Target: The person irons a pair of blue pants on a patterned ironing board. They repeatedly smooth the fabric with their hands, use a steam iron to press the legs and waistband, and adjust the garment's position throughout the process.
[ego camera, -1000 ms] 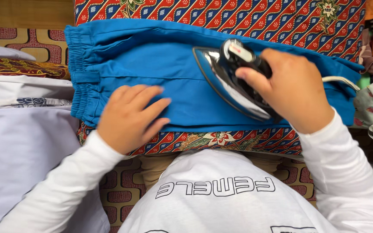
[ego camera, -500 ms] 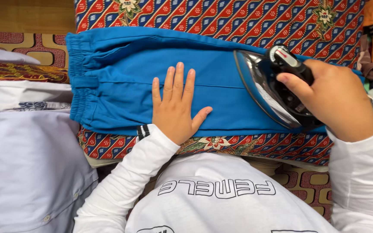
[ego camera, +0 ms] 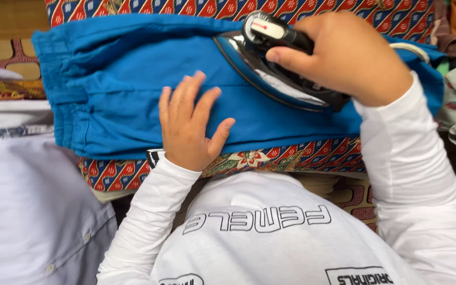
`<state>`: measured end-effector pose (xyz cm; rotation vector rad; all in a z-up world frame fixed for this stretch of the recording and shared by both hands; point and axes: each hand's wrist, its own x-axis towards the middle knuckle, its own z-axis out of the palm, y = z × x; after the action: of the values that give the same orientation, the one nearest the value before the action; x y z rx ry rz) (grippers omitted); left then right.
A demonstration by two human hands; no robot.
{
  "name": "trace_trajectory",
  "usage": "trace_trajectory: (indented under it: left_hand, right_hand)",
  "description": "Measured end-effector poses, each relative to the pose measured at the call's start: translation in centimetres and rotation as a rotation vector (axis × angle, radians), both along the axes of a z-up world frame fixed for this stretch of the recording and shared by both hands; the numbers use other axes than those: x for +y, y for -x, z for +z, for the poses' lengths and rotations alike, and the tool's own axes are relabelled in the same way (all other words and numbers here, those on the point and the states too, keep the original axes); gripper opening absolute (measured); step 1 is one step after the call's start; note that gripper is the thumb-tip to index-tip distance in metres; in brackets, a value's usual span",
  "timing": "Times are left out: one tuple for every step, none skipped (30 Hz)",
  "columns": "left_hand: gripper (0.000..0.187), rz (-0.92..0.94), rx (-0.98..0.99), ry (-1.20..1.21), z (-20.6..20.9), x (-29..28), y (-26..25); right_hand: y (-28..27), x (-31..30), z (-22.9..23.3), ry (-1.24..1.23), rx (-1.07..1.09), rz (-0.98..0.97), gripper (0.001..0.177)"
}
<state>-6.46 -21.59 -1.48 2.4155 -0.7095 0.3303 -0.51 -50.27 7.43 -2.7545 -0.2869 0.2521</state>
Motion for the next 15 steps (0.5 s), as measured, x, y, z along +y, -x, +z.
trace_trajectory:
  left_hand:
    - [0.043, -0.038, 0.012, 0.03, 0.0, 0.4, 0.5]
    - [0.035, -0.07, 0.017, 0.058, -0.1, 0.8, 0.9]
    - [0.03, -0.082, -0.027, 0.042, 0.0, 1.2, 1.6]
    - [0.026, -0.093, -0.076, 0.023, 0.0, 1.5, 2.2]
    - [0.022, -0.104, -0.125, 0.003, 0.0, 1.9, 2.7]
    - [0.021, -0.09, -0.146, -0.008, 0.0, 2.5, 3.0]
    - [0.02, -0.076, -0.166, -0.02, -0.1, 3.1, 3.2]
    - [0.02, -0.062, -0.184, -0.031, -0.2, 3.6, 3.5]
    - [0.021, -0.056, -0.183, -0.033, -0.3, 4.0, 3.7]
    - [0.021, -0.055, -0.185, -0.034, -0.4, 4.4, 3.8]
    - [0.022, -0.054, -0.186, -0.034, -0.5, 4.7, 4.0]
    - [0.021, -0.042, -0.219, -0.032, -0.7, 4.6, 3.9]
    - [0.02, -0.03, -0.253, -0.03, -0.9, 4.4, 3.8]
    - [0.019, -0.019, -0.282, -0.028, -1.1, 4.3, 3.9]
    - [0.019, -0.021, -0.31, -0.031, -1.4, 4.3, 3.9]
  right_hand:
    - [-0.1, 0.1, -0.1, -0.028, 0.065, -0.024, 0.051]
    - [-0.1, 0.2, 0.0, -0.016, 0.087, 0.02, 0.051]
    - [0.1, -0.1, 0.4, -0.005, 0.108, 0.065, 0.05]
    - [0.1, -0.4, 0.6, 0.007, 0.124, 0.11, 0.05]
    - [0.2, -0.5, 0.8, 0.008, 0.146, 0.143, 0.048]
    - [0.7, -0.6, 1.0, 0.013, 0.171, 0.173, 0.047]
    - [1.0, -0.4, 0.9, 0.017, 0.197, 0.203, 0.046]
    - [1.4, -0.1, 0.9, 0.023, 0.199, 0.211, 0.045]
    - [1.8, 0.1, 1.1, 0.03, 0.201, 0.218, 0.045]
    - [2.1, 0.4, 1.2, 0.036, 0.202, 0.219, 0.045]
    - [2.3, 0.9, 1.2, 0.012, 0.185, 0.21, 0.044]
    - [2.4, 1.5, 1.2, -0.01, 0.163, 0.197, 0.044]
    - [2.4, 2.2, 1.3, -0.032, 0.141, 0.184, 0.043]
    - [2.4, 2.9, 1.4, -0.017, 0.103, 0.183, 0.042]
    - [2.4, 3.8, 1.4, -0.001, 0.065, 0.181, 0.041]
